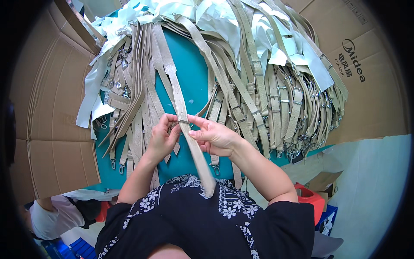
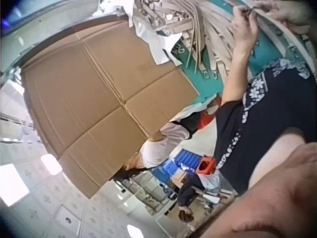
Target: The recorder is rolling long beige fabric belts into compact rolls on a workspace table in a manufacturing facility.
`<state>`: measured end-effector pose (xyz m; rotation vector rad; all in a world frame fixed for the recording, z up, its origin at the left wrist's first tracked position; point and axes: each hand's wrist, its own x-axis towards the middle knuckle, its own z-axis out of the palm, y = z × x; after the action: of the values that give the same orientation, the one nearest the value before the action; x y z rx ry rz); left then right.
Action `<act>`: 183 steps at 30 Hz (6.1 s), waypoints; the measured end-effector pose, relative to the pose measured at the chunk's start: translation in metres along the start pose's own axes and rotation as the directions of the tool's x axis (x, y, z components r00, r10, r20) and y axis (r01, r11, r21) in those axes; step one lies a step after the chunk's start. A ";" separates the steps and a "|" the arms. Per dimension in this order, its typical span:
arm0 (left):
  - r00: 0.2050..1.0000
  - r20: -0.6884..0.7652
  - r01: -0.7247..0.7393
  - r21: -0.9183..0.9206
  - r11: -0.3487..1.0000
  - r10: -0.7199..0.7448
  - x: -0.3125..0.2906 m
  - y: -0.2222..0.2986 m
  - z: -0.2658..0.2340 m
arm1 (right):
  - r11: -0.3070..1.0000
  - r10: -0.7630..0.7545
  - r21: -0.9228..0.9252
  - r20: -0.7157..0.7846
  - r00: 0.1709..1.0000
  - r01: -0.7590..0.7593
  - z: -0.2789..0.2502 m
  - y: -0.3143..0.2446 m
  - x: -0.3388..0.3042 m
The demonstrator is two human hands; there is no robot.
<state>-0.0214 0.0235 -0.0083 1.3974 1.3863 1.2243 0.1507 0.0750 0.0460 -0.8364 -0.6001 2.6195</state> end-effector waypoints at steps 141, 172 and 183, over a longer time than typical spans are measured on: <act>0.927 -0.049 -0.167 0.834 0.526 0.371 0.229 -0.071 -0.113 | 0.653 -0.120 -0.753 -0.211 0.970 -0.082 -0.060 -0.065 0.108; 0.988 0.123 0.134 -0.435 0.890 -0.088 0.100 0.061 -0.166 | 0.873 -0.451 0.154 -0.102 0.887 0.462 -0.036 -0.024 0.020; 0.917 0.365 -0.038 -0.325 0.945 0.162 -0.008 0.059 -0.054 | 0.923 -0.380 -0.049 0.047 0.924 0.382 -0.021 -0.041 0.028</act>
<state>-0.0604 0.0059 0.0598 1.4033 0.8160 1.0995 0.1485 0.1279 0.0370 -0.6142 -0.7671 2.2743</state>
